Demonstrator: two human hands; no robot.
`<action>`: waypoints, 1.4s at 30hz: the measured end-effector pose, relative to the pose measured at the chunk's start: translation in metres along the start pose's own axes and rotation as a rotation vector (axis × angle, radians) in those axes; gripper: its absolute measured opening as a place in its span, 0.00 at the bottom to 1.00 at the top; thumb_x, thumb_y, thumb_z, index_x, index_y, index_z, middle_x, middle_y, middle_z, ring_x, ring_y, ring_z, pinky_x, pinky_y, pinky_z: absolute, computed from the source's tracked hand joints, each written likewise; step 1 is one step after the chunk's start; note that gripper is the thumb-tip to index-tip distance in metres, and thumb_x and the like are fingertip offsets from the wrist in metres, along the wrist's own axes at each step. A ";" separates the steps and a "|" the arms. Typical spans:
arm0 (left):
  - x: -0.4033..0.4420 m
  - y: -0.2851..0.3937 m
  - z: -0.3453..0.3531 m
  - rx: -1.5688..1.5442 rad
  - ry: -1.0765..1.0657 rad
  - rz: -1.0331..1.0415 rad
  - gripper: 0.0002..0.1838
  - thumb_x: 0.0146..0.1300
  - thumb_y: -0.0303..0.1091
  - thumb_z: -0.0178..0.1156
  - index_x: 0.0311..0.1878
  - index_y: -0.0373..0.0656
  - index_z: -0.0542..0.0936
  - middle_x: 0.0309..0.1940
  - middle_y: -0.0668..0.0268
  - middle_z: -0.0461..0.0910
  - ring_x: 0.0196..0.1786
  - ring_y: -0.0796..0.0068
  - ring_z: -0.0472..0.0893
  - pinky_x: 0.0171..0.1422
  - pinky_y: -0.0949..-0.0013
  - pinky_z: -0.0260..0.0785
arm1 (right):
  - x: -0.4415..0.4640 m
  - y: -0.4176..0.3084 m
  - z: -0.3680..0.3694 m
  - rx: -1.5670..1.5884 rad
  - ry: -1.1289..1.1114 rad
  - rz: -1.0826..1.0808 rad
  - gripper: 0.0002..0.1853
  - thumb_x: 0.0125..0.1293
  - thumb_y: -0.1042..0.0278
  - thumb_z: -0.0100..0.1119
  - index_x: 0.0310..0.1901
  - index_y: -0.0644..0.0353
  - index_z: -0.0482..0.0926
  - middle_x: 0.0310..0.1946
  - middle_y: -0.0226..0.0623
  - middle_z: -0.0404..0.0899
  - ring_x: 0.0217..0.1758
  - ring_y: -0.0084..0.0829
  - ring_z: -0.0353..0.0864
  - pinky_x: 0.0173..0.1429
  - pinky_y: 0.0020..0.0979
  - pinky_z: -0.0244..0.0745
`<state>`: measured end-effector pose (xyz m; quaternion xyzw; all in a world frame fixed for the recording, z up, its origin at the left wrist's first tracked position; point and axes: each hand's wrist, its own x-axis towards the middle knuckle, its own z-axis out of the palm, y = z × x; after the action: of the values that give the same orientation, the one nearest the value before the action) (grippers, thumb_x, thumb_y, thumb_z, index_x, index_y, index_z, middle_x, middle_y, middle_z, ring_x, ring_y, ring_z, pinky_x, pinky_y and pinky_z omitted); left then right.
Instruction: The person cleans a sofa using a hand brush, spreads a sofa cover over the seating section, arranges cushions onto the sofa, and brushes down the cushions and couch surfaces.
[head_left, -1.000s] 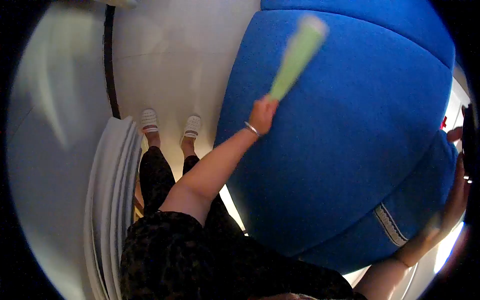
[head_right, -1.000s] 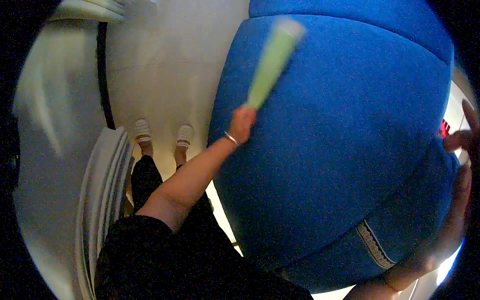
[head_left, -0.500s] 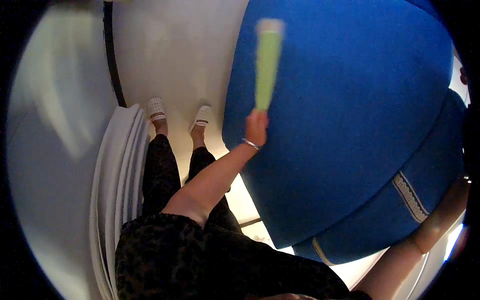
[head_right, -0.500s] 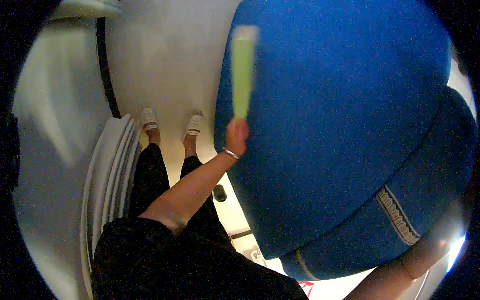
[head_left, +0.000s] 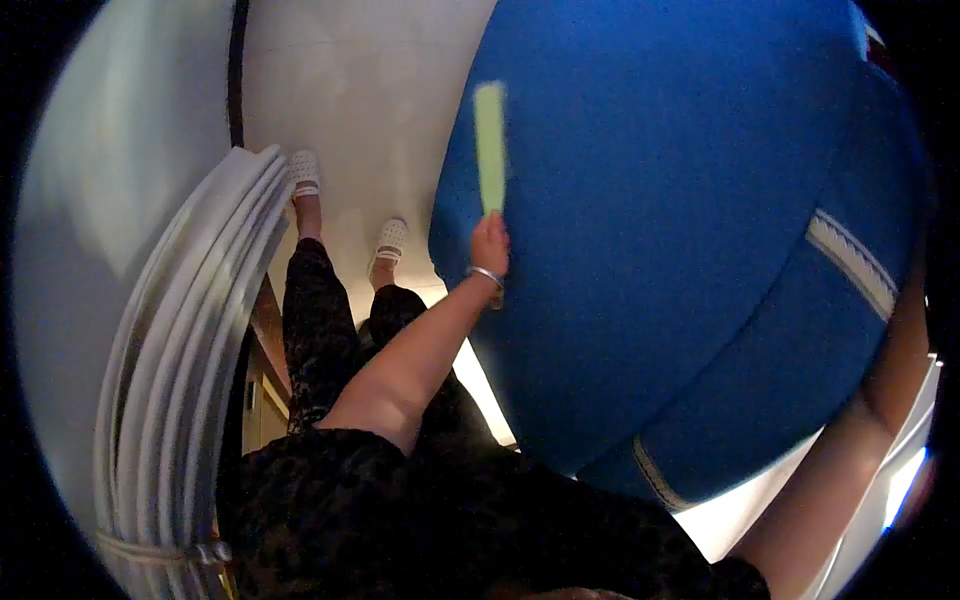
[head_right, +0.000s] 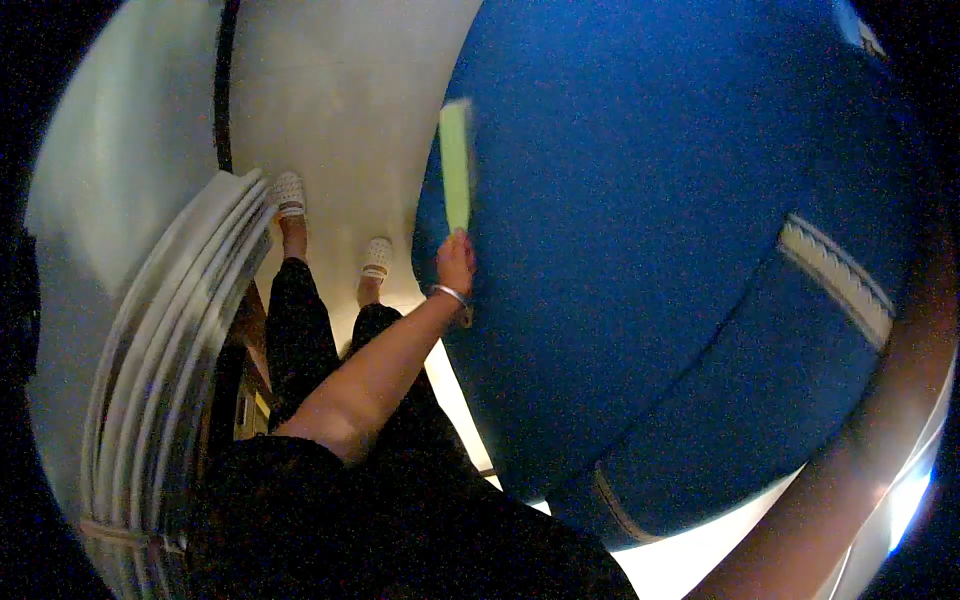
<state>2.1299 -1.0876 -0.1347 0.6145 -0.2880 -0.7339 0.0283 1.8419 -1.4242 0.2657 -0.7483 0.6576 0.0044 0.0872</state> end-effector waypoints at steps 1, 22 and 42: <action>-0.020 0.007 0.005 -0.140 -0.057 0.038 0.24 0.69 0.50 0.42 0.36 0.36 0.75 0.26 0.49 0.78 0.31 0.42 0.76 0.34 0.48 0.63 | -0.001 0.002 0.005 -0.249 -0.022 -0.008 0.14 0.64 0.66 0.55 0.47 0.65 0.76 0.32 0.39 0.80 0.33 0.28 0.78 0.38 0.31 0.75; -0.176 -0.009 -0.016 0.262 -0.425 0.679 0.17 0.68 0.42 0.45 0.37 0.36 0.73 0.25 0.47 0.75 0.29 0.45 0.76 0.31 0.51 0.63 | -0.317 -0.200 0.001 -0.496 -0.089 0.199 0.11 0.57 0.70 0.59 0.43 0.56 0.81 0.44 0.37 0.79 0.55 0.39 0.73 0.66 0.43 0.58; -0.070 -0.221 -0.055 -0.288 -0.306 -0.053 0.22 0.67 0.54 0.47 0.25 0.45 0.70 0.13 0.72 0.65 0.15 0.77 0.65 0.19 0.71 0.56 | -0.297 -0.181 0.006 -0.175 0.230 0.208 0.14 0.62 0.65 0.59 0.35 0.71 0.80 0.28 0.44 0.82 0.29 0.32 0.80 0.34 0.30 0.77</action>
<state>2.2668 -0.8978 -0.1780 0.4930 -0.1649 -0.8526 0.0525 1.9805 -1.1093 0.3184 -0.6767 0.7340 -0.0148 -0.0551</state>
